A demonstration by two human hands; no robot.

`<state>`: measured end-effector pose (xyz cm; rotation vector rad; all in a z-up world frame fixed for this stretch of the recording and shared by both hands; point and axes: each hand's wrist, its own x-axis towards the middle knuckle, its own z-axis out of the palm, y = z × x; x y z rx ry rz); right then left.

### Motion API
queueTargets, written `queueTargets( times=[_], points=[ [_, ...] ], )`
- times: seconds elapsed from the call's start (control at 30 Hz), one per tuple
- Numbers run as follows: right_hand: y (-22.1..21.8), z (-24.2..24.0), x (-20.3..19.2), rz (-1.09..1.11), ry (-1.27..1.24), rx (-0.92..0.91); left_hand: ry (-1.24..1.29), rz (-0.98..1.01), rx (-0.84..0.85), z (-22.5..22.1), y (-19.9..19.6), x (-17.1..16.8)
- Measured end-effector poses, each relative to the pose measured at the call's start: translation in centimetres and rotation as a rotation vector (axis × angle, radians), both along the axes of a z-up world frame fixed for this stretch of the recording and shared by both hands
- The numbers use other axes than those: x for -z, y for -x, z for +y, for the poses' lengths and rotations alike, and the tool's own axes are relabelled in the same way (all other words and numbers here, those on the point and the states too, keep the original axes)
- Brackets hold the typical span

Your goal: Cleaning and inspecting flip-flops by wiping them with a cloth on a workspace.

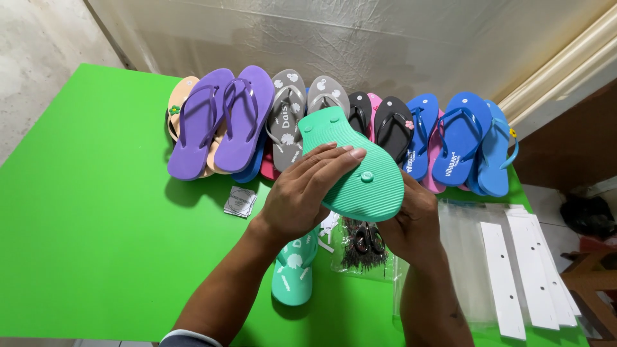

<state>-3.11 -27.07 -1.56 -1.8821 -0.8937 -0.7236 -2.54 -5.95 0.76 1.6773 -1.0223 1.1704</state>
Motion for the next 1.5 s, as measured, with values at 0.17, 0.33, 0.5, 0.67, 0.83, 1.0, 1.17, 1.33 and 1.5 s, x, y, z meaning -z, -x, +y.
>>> queueTargets(
  times=[0.17,0.33,0.5,0.67,0.83,1.0,1.17,1.33,1.5],
  points=[
    [0.3,-0.3,-0.2,0.033,0.021,-0.005,-0.017,0.007,0.006,0.0,0.1,-0.3],
    [1.3,0.4,-2.9,0.056,0.056,-0.036,-0.027,-0.008,-0.011,-0.2,0.0,0.1],
    [1.0,-0.6,-2.2,0.084,0.064,-0.08,-0.01,0.018,0.001,-0.1,0.0,0.2],
    [2.6,0.9,-5.9,0.265,0.02,0.008,0.013,0.344,0.053,-0.1,-0.1,0.4],
    [1.9,-1.9,-5.5,0.385,-0.285,0.234,0.244,0.838,0.063,0.9,-1.4,1.6],
    [1.0,-3.9,-5.4,0.56,-0.733,0.104,0.403,1.319,0.404,2.0,-1.0,-1.1],
    [1.6,-2.1,-6.2,0.589,-0.678,0.053,0.397,1.456,0.542,1.9,-1.2,-0.5],
    [0.5,-0.9,-3.8,0.309,-0.416,0.248,0.423,1.447,0.496,0.0,0.7,-1.8],
    [1.1,0.9,-4.7,0.371,-0.429,-0.049,0.236,1.383,0.51,-1.0,-0.2,1.1]
  ],
)
